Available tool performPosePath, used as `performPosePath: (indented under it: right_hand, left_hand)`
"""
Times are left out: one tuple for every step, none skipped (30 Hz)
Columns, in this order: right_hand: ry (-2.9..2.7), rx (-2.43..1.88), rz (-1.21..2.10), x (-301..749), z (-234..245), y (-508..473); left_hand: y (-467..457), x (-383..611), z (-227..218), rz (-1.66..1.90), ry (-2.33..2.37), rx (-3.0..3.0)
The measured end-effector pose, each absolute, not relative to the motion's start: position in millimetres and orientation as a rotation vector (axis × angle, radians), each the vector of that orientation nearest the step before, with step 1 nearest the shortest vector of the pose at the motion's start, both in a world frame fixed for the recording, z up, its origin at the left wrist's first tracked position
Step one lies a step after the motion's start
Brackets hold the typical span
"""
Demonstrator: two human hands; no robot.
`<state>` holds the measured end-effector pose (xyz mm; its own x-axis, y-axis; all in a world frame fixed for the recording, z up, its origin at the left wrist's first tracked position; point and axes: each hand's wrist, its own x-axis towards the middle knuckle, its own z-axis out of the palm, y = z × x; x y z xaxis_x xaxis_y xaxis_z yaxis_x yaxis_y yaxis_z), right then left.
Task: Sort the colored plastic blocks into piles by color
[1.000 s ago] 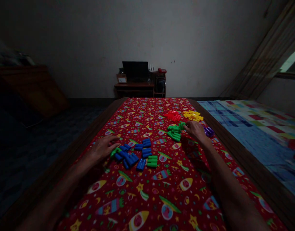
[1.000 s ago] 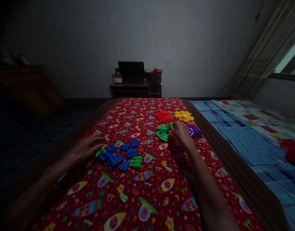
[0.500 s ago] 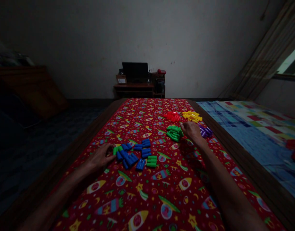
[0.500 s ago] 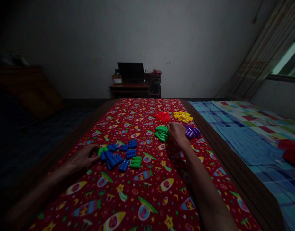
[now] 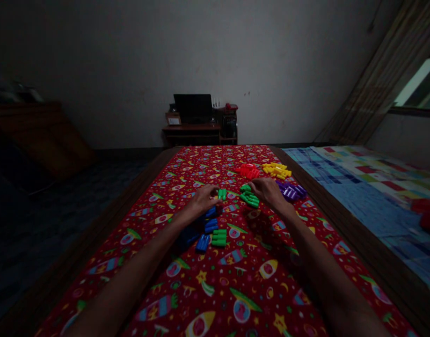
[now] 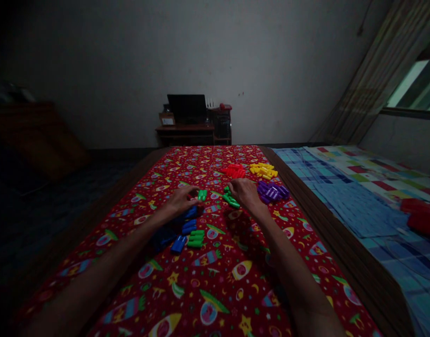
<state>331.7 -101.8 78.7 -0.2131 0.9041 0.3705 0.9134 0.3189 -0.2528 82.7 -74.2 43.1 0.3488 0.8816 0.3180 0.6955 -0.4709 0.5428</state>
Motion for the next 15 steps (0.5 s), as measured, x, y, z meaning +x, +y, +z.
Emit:
performPosePath:
  right_hand:
    - [-2.130,-1.628,-0.033,336,79,-100]
    - [-2.122,-1.643,-0.038,339,78,-99]
    - [-2.121,-1.649,-0.041,341,78,-98]
    - [-2.124,-1.647,-0.040,341,79,-98]
    - [-2.131,-1.642,-0.033,341,80,-98]
    - [-2.145,-1.630,-0.016,339,81,-100]
    - [-2.169,-1.612,0.015,336,83,-101]
    - [-2.204,-1.587,0.065,332,85,-104]
    - [-2.255,-1.548,0.133,327,87,-107]
    - [-2.321,-1.490,0.218,321,89,-110]
    - [-2.402,-1.410,0.313,313,89,-115]
    - [-2.488,-1.316,0.401,304,88,-120]
    - [-2.571,-1.219,0.463,294,86,-127]
    - [-2.650,-1.128,0.488,284,82,-135]
    - [-2.722,-1.060,0.474,274,76,-144]
  left_hand:
    - [-68,98,40,0.824,1.379,2.303]
    - [-61,112,37,0.811,1.375,2.294]
    - [-54,125,34,0.800,1.381,2.277]
    - [-47,135,32,0.785,1.381,2.262]
    - [-41,143,29,0.771,1.382,2.249]
    - [-36,150,27,0.753,1.377,2.239]
    - [-31,154,26,0.732,1.367,2.232]
    - [-29,156,25,0.709,1.354,2.227]
    - [-27,156,24,0.684,1.340,2.220]
    - [-27,153,24,0.661,1.325,2.215]
    - [-28,148,25,0.645,1.309,2.210]
    - [-30,140,26,0.643,1.298,2.207]
    - [-32,131,28,0.651,1.294,2.205]
    - [-35,120,31,0.669,1.305,2.203]
    - [-38,108,33,0.686,1.332,2.203]
